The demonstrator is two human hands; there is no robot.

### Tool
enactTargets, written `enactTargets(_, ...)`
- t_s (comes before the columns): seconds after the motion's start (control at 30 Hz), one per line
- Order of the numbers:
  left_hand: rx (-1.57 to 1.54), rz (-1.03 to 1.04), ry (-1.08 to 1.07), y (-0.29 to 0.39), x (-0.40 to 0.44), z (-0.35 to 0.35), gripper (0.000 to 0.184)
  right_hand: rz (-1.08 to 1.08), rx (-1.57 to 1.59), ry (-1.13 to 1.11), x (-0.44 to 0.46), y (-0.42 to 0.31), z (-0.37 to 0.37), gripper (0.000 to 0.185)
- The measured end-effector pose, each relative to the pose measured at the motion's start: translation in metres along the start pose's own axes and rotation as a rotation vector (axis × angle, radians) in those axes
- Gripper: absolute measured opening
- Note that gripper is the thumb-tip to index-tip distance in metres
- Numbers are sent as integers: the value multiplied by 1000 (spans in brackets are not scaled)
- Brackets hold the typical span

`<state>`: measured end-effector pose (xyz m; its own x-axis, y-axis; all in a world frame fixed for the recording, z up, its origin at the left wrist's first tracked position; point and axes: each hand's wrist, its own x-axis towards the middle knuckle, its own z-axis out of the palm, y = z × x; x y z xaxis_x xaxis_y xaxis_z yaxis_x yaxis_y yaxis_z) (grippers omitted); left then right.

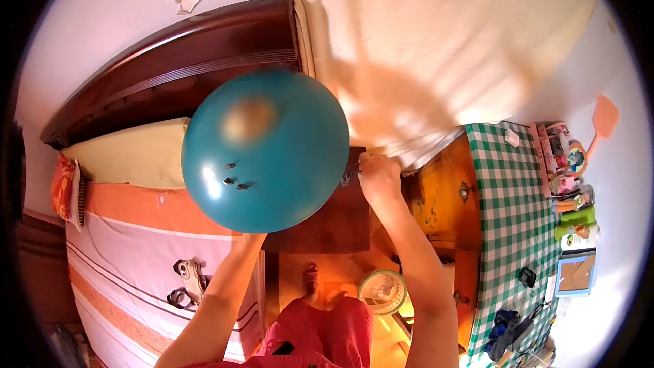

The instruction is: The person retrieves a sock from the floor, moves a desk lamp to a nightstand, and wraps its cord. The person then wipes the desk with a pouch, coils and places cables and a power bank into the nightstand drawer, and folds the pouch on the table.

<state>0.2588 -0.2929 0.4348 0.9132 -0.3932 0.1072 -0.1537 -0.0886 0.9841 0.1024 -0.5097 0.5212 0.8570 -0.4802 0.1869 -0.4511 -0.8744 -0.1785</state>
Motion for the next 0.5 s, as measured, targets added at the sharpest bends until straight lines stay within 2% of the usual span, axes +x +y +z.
enactTargets(0.17, -51, -90, 69, -37, 22, -2, 33, 4, 80, -5, 12, 4, 30, 11)
enactTargets(0.33, -107, -170, 110, -68, 23, 7, 34, 183, 289, -251, 15, 15, 60, 15)
enactTargets(0.5, -135, -230, 153, -82, 12, 12, 34, 195, 380, -327, 13, 22, 82, 17)
